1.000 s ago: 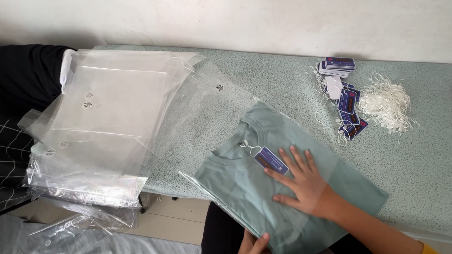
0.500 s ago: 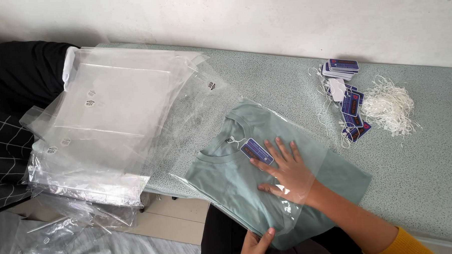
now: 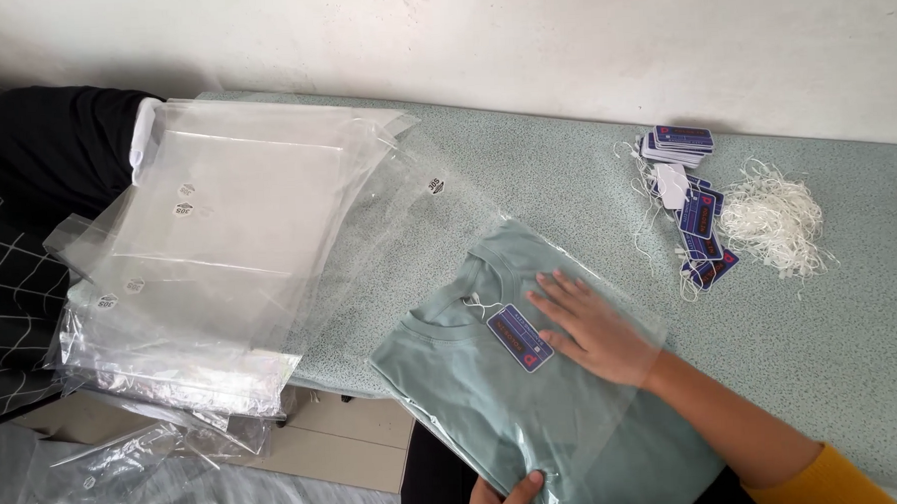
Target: The person attaches a tag to a folded light green t-shirt using a white string. They then place the t-shirt into a clear plastic bag, smooth it out, and seal the bag. Finally, the person places the packaged t-shirt on a stack of other packaged clothes.
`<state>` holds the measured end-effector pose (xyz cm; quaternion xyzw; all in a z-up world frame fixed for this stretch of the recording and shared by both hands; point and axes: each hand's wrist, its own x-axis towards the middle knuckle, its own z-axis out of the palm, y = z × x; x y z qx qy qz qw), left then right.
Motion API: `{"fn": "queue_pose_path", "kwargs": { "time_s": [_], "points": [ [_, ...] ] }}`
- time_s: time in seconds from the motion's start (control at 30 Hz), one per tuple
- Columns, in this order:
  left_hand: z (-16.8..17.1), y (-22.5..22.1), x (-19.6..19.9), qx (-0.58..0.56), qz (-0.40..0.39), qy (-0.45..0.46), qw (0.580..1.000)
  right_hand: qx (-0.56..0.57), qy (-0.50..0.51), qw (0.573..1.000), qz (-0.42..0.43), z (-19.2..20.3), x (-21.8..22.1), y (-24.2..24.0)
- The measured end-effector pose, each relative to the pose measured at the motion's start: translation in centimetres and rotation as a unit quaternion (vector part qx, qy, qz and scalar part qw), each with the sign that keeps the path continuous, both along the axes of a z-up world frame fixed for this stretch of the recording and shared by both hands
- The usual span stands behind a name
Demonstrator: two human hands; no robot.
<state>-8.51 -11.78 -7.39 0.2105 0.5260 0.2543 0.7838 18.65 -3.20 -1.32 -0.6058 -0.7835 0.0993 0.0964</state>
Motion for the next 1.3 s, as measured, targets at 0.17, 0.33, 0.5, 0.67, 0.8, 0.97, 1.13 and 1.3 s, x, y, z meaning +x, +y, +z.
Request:
{"fn": "queue_pose_path", "kwargs": {
  "time_s": [0.17, 0.33, 0.5, 0.67, 0.8, 0.97, 1.13, 1.3],
  "points": [
    [-3.6, -0.7, 0.0, 0.024, 0.029, -0.049, 0.998, -0.002, -0.021, 1.0, -0.013, -0.5, -0.6, 2.6],
    [-4.3, -0.4, 0.0, 0.077, 0.007, -0.065, 0.995, 0.001, -0.053, 0.998, -0.029, -1.3, -0.9, 5.5],
    [-2.6, 0.0, -0.2, 0.056, -0.014, -0.037, 0.998, -0.032, -0.071, 0.995, -0.056, 0.7, -1.0, 4.3],
    [0.5, 1.0, -1.9, 0.032, -0.035, -0.019, 0.999, -0.111, -0.076, 0.984, -0.12, 1.6, -0.3, 0.2],
    [-0.9, -0.8, -2.4, -0.007, -0.037, -0.027, 0.999, -0.082, -0.047, 0.971, -0.219, 1.4, 0.2, -6.3],
    [-1.7, -0.1, -2.2, -0.029, -0.085, -0.036, 0.995, -0.037, -0.208, 0.947, -0.242, -1.1, -0.7, -10.9],
    [-3.1, -0.6, -2.1, 0.019, -0.105, -0.03, 0.994, 0.083, -0.15, 0.972, -0.162, -1.1, -2.3, -9.0],
    [-6.2, -0.6, -2.5, 0.078, -0.174, -0.018, 0.981, 0.145, -0.224, 0.951, -0.155, -4.5, -0.2, -5.6]
  ]
}}
